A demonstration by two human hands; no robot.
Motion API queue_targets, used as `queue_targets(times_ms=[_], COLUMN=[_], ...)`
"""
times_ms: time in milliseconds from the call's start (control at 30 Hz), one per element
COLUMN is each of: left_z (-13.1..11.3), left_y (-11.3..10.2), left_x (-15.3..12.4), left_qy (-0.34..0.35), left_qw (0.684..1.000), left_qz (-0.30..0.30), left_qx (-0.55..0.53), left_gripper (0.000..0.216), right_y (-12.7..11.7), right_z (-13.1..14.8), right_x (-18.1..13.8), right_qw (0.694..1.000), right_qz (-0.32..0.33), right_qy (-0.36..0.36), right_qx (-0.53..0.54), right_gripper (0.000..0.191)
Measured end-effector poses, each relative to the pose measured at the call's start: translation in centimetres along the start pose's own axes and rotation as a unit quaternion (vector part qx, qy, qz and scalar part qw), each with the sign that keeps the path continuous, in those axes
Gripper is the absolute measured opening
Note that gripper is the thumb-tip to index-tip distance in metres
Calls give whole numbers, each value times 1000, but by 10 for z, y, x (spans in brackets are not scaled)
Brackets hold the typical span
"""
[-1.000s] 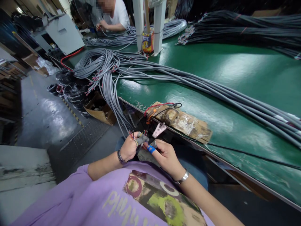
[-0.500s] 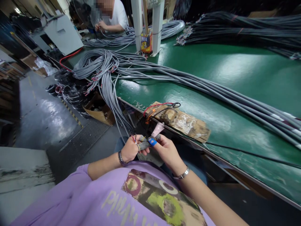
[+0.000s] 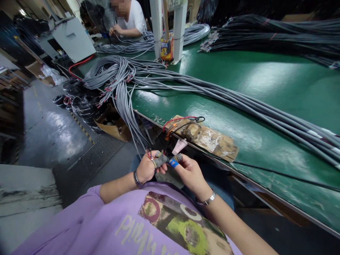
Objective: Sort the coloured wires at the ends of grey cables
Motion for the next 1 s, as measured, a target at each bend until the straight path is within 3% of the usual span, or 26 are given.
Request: queue_targets(times_ms=[133,333,633,767,1000], left_z=[4,5,5,4,1], left_y=[-2,-3,0,1,3], left_x=[2,1,0,-1,-2], left_qy=[-6,-22,-48,-58,-28], left_qw=[999,999,993,990,996], left_qz=[-17,25,78,96,66], left_qx=[-46,26,78,83,59], left_gripper=[42,47,42,40,44], right_y=[0,-4,-3,-3,-5], right_z=[-2,-4,5,0,-9], right_x=[-3,0,3,2,0], right_qw=[1000,997,994,995,996], right_qz=[11,-18,63,31,-18], right_qy=[14,51,63,66,45], right_qx=[21,54,68,67,69], right_gripper=[29,32,31,31,31])
Point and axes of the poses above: each hand's wrist, its own x-axis towards the middle knuckle, its own y-axis out of the palm, z = x × y, the point moved 1 cm from there along x, towards the middle knuckle, and after that the axes turned 8 degrees about -y, right-handed, at the moved point
